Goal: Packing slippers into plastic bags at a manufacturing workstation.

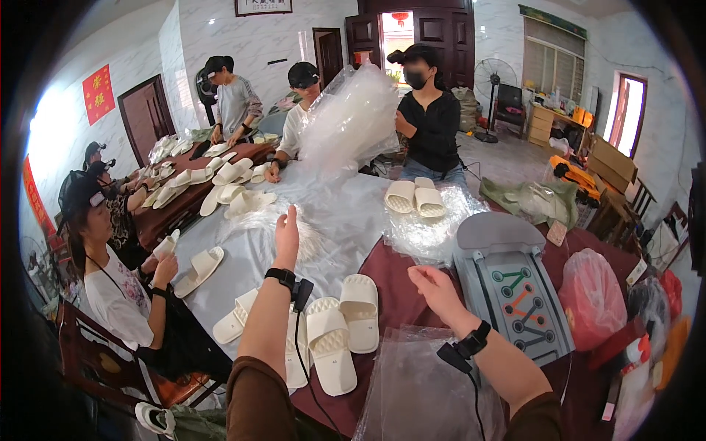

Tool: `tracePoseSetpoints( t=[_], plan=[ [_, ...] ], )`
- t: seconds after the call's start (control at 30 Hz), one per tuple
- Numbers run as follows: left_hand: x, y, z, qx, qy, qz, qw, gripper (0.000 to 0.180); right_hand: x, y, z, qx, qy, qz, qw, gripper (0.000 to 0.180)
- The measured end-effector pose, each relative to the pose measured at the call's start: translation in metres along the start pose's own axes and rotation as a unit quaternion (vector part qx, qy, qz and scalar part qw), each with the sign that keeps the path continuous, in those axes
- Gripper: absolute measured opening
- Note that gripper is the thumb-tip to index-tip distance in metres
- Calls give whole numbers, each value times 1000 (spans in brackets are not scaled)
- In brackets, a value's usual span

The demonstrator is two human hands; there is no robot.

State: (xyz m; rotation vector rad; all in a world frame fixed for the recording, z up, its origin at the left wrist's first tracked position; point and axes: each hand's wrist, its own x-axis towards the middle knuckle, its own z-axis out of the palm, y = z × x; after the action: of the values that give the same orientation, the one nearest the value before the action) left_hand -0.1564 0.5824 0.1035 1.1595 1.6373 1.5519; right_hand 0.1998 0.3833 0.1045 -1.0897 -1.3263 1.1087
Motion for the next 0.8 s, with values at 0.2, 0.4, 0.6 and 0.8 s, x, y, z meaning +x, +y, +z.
tracePoseSetpoints(
  t=[0.2, 0.4, 0.6, 0.8],
  plan=[
    [-25, 40, 30, 41, 37, 173, 983, 77, 23, 16, -31, 59, 78, 83, 992, 46],
    [-56, 81, 46, 111, -19, 203, 973, 78, 35, 32, -50, 105, 122, 100, 982, 60],
    [-45, 82, 54, 75, 24, 345, 935, 87, 40, 45, -47, 172, 157, 103, 967, 56],
    [-52, 89, 68, 104, -98, 418, 897, 85, 53, 65, -71, 119, 245, 54, 961, 52]
  ],
)
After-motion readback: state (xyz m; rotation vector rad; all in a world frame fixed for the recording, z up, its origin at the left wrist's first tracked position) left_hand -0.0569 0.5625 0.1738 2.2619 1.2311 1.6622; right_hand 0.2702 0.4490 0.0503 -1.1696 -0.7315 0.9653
